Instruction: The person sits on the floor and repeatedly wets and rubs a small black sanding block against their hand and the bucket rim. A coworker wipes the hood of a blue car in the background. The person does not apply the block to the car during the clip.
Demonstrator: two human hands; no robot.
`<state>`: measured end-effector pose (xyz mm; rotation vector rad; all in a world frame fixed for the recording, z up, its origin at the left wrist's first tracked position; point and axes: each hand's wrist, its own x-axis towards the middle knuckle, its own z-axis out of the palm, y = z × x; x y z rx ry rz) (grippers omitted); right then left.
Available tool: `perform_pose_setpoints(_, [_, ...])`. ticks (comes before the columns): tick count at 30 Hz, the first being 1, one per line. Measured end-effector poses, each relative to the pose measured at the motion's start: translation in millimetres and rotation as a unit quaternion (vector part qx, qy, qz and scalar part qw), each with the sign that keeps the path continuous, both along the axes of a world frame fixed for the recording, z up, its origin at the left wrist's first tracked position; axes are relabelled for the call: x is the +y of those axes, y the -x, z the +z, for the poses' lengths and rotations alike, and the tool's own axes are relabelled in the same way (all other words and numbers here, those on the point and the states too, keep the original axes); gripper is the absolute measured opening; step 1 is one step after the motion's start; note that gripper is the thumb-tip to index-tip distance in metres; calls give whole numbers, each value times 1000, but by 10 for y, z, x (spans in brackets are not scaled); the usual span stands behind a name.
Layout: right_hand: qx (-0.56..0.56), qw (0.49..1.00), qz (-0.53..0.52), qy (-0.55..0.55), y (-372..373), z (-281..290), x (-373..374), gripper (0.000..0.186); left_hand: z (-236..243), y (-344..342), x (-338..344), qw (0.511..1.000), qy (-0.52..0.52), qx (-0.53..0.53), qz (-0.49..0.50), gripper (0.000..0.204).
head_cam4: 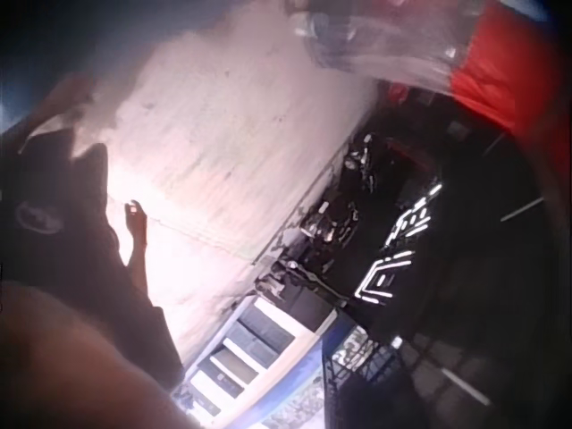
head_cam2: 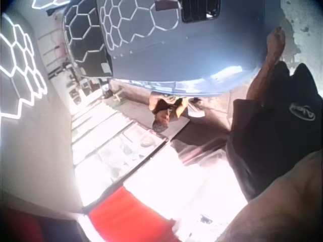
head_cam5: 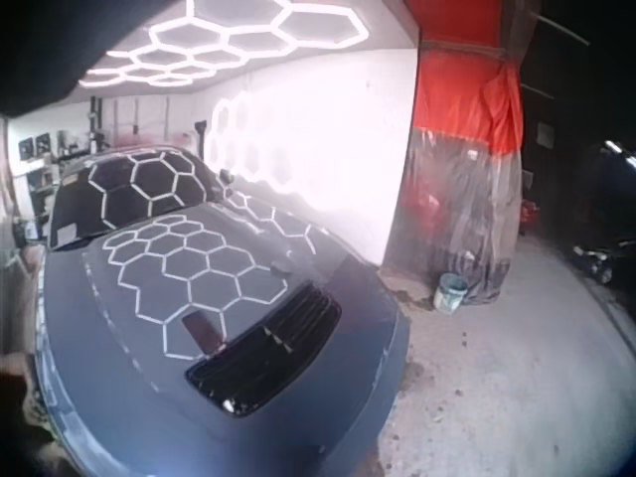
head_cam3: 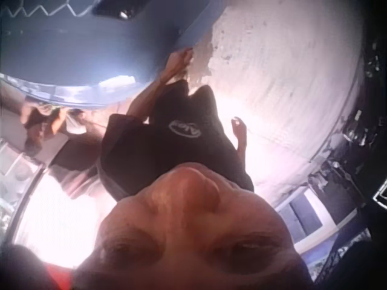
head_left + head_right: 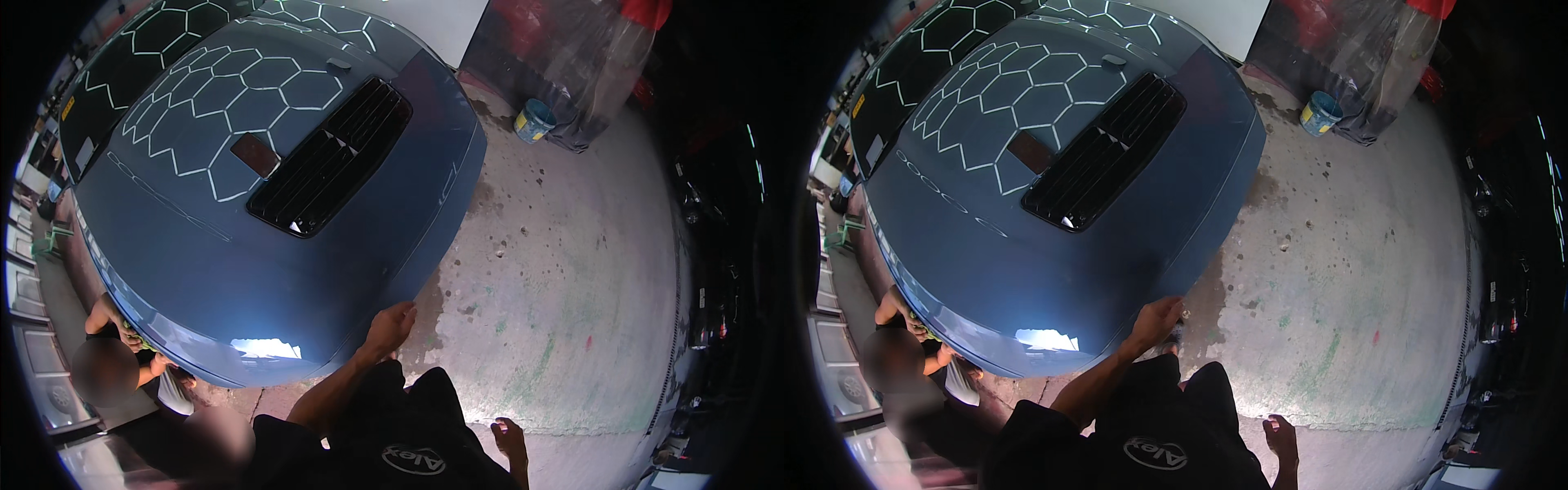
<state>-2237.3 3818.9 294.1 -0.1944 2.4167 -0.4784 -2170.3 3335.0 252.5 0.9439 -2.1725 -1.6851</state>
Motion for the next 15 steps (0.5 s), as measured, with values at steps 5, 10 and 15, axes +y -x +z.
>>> perform_pose_setpoints(5, [-95,994,-43,8,1306,-387,521,31,446,716,-756,985,-57,60,151,39])
perform_pose_setpoints(10, [-170,983,-9,-62,2666,-396,153,30,623,1306,-1600,912,-94,193,349,36])
perform_pose_setpoints(15, [-201,977,-20,-75,4378,-678,-337,29,725,2102,-2459,828,-95,290,471,35])
